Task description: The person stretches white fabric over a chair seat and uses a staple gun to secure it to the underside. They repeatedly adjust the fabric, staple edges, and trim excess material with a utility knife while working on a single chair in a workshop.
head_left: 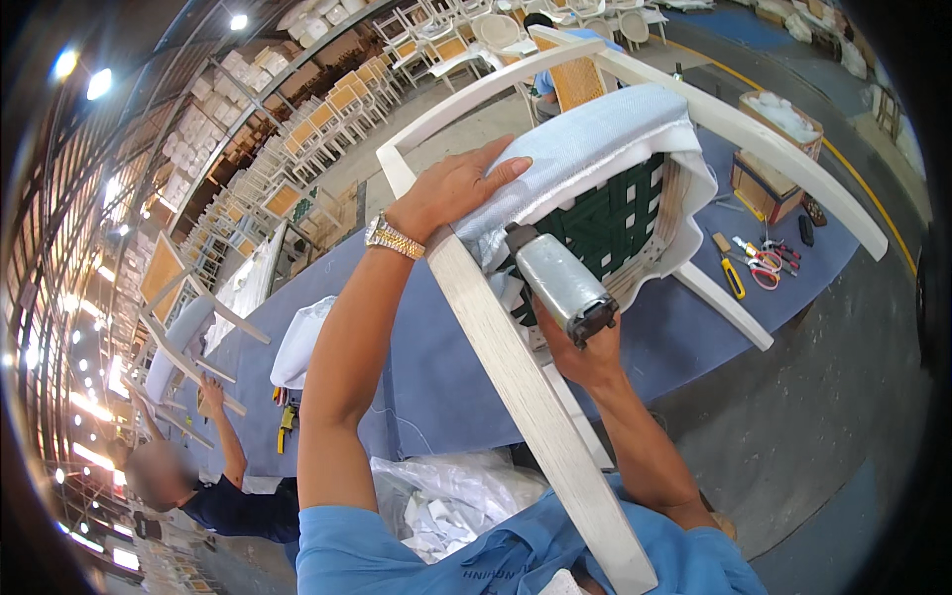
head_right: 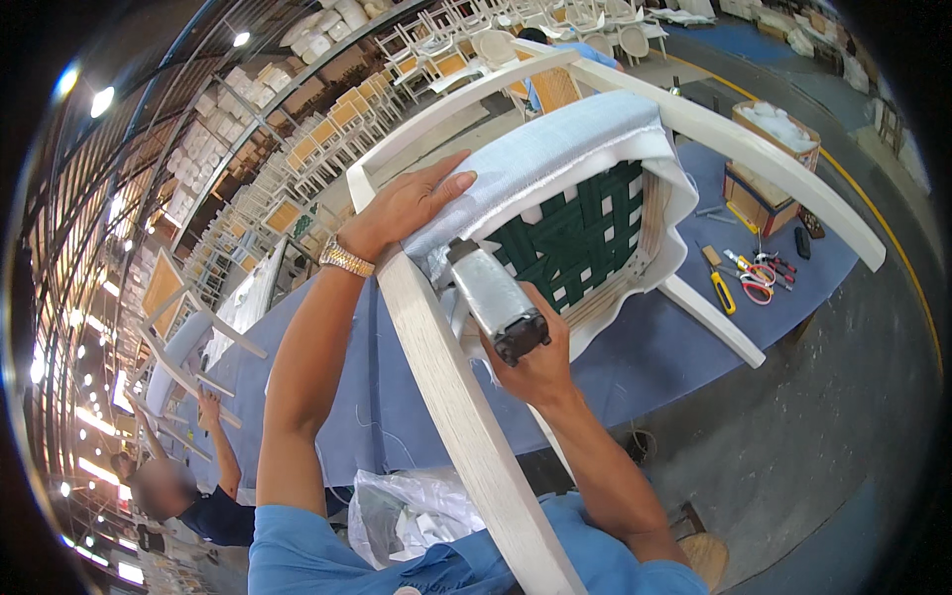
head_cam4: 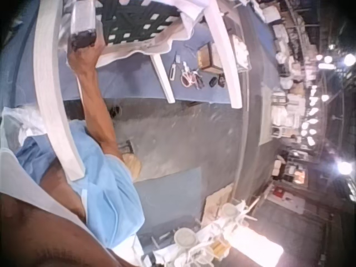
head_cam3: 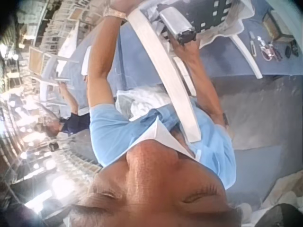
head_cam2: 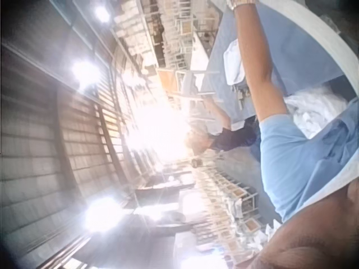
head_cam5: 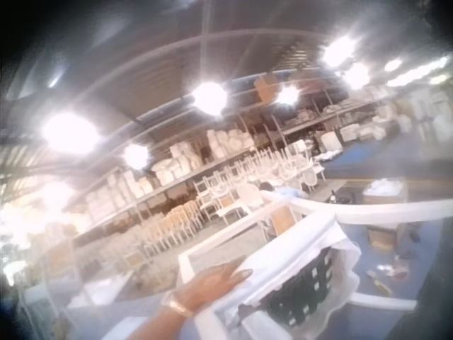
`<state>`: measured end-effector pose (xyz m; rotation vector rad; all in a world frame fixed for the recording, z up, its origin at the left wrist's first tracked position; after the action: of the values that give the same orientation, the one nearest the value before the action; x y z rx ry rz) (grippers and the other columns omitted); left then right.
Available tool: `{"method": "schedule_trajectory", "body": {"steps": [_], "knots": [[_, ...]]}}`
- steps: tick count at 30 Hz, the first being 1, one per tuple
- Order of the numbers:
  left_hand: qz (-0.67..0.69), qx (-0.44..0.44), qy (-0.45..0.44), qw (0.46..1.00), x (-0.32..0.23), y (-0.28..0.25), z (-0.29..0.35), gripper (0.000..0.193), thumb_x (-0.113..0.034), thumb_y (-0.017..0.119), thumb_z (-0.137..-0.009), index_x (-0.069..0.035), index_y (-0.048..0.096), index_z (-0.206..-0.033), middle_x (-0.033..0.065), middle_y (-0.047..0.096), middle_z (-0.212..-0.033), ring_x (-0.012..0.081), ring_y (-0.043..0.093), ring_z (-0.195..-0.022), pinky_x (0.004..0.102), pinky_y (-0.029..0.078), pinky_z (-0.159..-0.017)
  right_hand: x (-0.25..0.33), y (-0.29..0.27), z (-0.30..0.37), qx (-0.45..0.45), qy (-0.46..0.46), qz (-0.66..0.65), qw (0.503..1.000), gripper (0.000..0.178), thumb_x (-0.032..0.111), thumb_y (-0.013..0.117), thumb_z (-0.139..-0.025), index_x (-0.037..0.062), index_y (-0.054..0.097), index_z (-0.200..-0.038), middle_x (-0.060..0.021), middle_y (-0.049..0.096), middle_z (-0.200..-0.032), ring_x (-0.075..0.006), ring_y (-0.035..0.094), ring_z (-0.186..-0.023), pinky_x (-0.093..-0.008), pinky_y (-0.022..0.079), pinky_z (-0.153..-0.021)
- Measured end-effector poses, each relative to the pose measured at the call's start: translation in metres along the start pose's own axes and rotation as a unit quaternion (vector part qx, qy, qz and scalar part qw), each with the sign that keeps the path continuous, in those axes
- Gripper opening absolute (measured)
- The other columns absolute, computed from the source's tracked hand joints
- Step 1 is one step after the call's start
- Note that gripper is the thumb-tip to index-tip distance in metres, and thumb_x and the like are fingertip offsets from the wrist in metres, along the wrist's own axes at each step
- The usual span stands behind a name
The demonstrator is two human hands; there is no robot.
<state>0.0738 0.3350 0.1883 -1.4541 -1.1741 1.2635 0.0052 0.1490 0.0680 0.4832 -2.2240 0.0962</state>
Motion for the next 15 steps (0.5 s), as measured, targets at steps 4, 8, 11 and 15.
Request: {"method": "schedule_trajectory", "body": {"steps": [4,8,11,15], "knots": [[-0.015,-0.001,-0.006,1.0,-0.007,0.001,0.006,0.082,-0.068,0.044,-0.1,-0.007,0.043,-0.154,0.0299,0.056,-0.141,0.0411,0.054,-0.133,0.0417,0.041,-0.111,-0.002,0.017,0.003,0.007,-0.023,-0.035,0.999,0.046,-0.001,0.08,-0.07,-0.0025,0.065,-0.114,-0.0171,0.068,-0.108,-0.0327,0.069,-0.097,-0.0346,0.053,-0.083],[-0.022,-0.019,0.012,0.999,-0.009,-0.002,0.01,0.081,-0.067,0.048,-0.099,-0.007,0.044,-0.153,0.0299,0.058,-0.139,0.0412,0.056,-0.131,0.0432,0.043,-0.11,-0.004,0.027,0.005,0.024,0.004,-0.046,0.999,0.057,-0.001,0.082,-0.066,-0.0037,0.063,-0.119,-0.0189,0.067,-0.111,-0.0343,0.069,-0.101,-0.0351,0.053,-0.088],[-0.016,-0.025,0.026,0.999,-0.011,-0.002,0.009,0.082,-0.066,0.051,-0.098,-0.006,0.044,-0.153,0.03,0.059,-0.138,0.0408,0.057,-0.13,0.0433,0.043,-0.109,-0.015,0.033,0.006,0.038,0.031,-0.072,0.996,0.06,-0.001,0.083,-0.064,-0.0043,0.062,-0.12,-0.0191,0.067,-0.111,-0.0351,0.068,-0.101,-0.0351,0.053,-0.088],[-0.007,-0.026,0.028,0.999,-0.007,0.0,0.008,0.085,-0.067,0.053,-0.097,-0.004,0.043,-0.153,0.0299,0.058,-0.138,0.04,0.057,-0.131,0.0423,0.043,-0.109,0.002,0.028,0.002,0.026,-0.01,-0.038,0.999,0.06,-0.003,0.08,-0.066,-0.0045,0.06,-0.123,-0.0201,0.065,-0.112,-0.0365,0.067,-0.101,-0.0354,0.053,-0.088]]}}
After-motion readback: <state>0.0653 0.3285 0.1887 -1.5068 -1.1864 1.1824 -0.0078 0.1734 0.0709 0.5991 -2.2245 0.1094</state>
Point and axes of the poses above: each hand's wrist, its own z-axis away from the middle knuckle, its own y-axis out of the palm, x = y × z, the point moved 9 cm from there along -z, towards the middle knuckle
